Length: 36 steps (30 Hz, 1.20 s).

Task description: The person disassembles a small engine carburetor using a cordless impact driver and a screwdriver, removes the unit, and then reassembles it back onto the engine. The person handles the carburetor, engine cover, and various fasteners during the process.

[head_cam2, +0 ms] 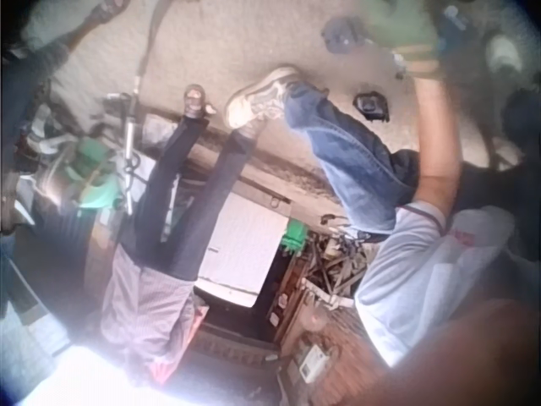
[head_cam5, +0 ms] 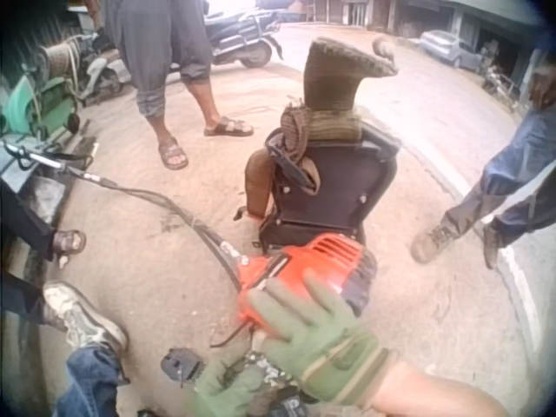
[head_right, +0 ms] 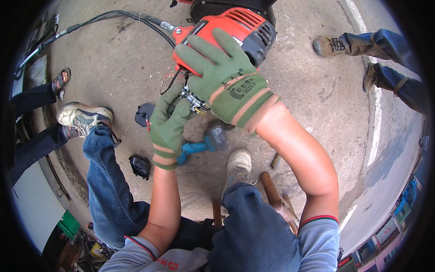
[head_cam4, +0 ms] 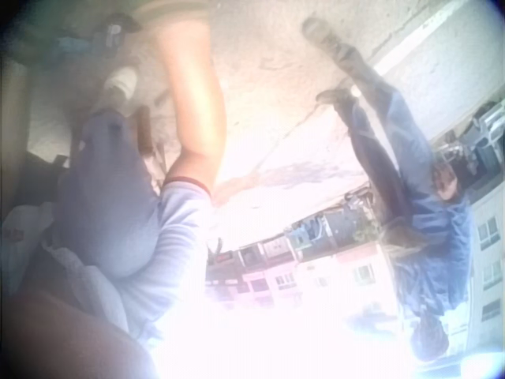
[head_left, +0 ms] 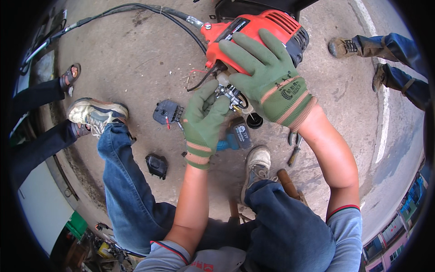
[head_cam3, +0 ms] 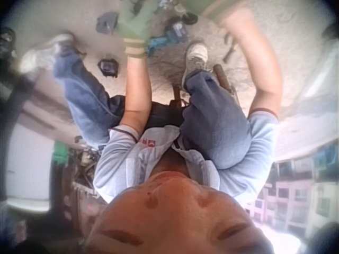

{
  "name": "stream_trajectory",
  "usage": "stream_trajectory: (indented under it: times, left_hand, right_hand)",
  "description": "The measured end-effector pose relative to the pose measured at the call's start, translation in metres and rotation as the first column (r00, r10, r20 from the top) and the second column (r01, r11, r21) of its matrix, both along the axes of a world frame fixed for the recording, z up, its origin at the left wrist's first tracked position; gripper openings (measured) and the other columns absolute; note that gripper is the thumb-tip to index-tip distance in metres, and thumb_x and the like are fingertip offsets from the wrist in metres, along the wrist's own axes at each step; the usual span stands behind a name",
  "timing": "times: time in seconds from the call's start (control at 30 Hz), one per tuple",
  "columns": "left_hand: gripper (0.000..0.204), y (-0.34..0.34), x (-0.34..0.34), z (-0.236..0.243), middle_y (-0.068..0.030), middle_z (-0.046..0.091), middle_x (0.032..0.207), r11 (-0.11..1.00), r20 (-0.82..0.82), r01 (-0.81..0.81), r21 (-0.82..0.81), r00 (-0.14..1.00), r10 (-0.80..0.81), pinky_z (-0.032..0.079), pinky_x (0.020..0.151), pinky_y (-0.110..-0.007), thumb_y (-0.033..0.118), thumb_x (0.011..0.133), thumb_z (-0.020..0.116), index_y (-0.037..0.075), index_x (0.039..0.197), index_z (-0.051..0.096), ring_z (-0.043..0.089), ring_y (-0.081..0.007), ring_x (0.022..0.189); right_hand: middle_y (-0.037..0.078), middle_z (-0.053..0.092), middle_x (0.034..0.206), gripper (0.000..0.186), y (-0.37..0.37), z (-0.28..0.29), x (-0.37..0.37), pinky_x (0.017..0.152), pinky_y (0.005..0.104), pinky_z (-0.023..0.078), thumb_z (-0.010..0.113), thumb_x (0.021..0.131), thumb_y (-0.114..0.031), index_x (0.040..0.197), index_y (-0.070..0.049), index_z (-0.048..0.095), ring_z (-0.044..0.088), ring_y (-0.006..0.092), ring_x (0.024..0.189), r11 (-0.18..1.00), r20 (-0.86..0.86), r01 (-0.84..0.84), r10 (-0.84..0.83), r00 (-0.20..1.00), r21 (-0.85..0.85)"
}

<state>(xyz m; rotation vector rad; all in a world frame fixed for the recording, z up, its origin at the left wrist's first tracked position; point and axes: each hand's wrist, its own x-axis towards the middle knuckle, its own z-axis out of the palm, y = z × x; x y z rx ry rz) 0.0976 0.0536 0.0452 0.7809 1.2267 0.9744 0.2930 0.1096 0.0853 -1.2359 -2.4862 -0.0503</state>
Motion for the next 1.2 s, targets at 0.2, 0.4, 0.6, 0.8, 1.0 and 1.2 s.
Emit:
stream_trajectory:
  times: [0.2, 0.4, 0.6, 0.8, 1.0, 1.2]
  left_hand:
    - [0.051, -0.005, 0.007, 0.001, -0.0099, 0.067, 0.134, 0.998, 0.029, -0.053, 0.019, 0.998, 0.053, 0.060, 0.090, -0.033, 0.010, 0.102, 0.070, -0.001, 0.149, 0.054, 0.066, -0.0153, 0.111]
    - [0.062, -0.009, -0.002, -0.014, -0.0112, 0.063, 0.141, 0.994, 0.263, 0.073, 0.078, 0.960, -0.091, 0.054, 0.101, -0.032, -0.003, 0.096, 0.068, 0.000, 0.155, 0.047, 0.064, -0.0166, 0.121]
    - [0.064, -0.005, 0.002, -0.009, -0.0126, 0.064, 0.139, 0.999, 0.221, 0.052, 0.001, 0.974, -0.051, 0.055, 0.100, -0.032, -0.005, 0.095, 0.067, 0.000, 0.155, 0.047, 0.064, -0.0170, 0.122]
    - [0.067, 0.005, 0.009, -0.013, -0.0133, 0.069, 0.128, 0.996, 0.193, 0.075, 0.048, 0.978, -0.083, 0.059, 0.089, -0.029, -0.009, 0.094, 0.065, -0.002, 0.156, 0.043, 0.070, -0.0163, 0.107]
    - [0.070, 0.002, 0.013, -0.012, -0.0126, 0.072, 0.118, 0.999, 0.281, 0.032, -0.003, 0.959, -0.029, 0.059, 0.079, -0.027, -0.006, 0.091, 0.070, -0.003, 0.156, 0.044, 0.072, -0.0148, 0.097]
    - [0.070, 0.006, 0.018, -0.017, -0.0124, 0.072, 0.118, 0.999, 0.280, 0.031, -0.020, 0.960, -0.024, 0.059, 0.082, -0.028, -0.007, 0.090, 0.069, -0.003, 0.155, 0.045, 0.072, -0.0147, 0.098]
  right_hand:
    - [0.006, 0.063, 0.145, 0.018, 0.000, -0.003, -0.002, 0.123, 0.0568, 0.032, 0.071, 0.076, -0.021, 0.091, -0.015, 0.080, 0.052, 0.0275, 0.140, 1.000, -0.021, 0.008, -0.008, 1.000, 0.007]
    - [0.005, 0.063, 0.145, 0.020, -0.002, -0.003, -0.003, 0.123, 0.0572, 0.032, 0.073, 0.073, -0.021, 0.090, -0.015, 0.080, 0.053, 0.0264, 0.140, 0.999, -0.020, 0.022, -0.023, 1.000, -0.025]
    - [0.007, 0.061, 0.148, 0.019, -0.002, -0.001, -0.003, 0.123, 0.0575, 0.032, 0.074, 0.074, -0.017, 0.092, -0.015, 0.080, 0.052, 0.0282, 0.142, 0.998, -0.053, 0.026, -0.030, 0.998, -0.065]
    - [0.008, 0.059, 0.152, 0.025, -0.004, 0.001, -0.004, 0.122, 0.0563, 0.033, 0.073, 0.075, -0.011, 0.099, -0.015, 0.079, 0.051, 0.0308, 0.143, 0.996, -0.009, 0.026, -0.027, 1.000, -0.084]
    - [0.009, 0.058, 0.152, 0.033, -0.003, 0.001, -0.001, 0.122, 0.0577, 0.033, 0.076, 0.070, -0.012, 0.102, -0.013, 0.078, 0.051, 0.0328, 0.143, 0.996, 0.002, 0.003, -0.003, 1.000, -0.087]
    - [0.010, 0.056, 0.153, 0.057, -0.003, 0.004, 0.000, 0.122, 0.0592, 0.033, 0.076, 0.066, -0.010, 0.122, -0.014, 0.074, 0.051, 0.0364, 0.143, 0.994, -0.035, -0.016, 0.012, 0.999, -0.109]
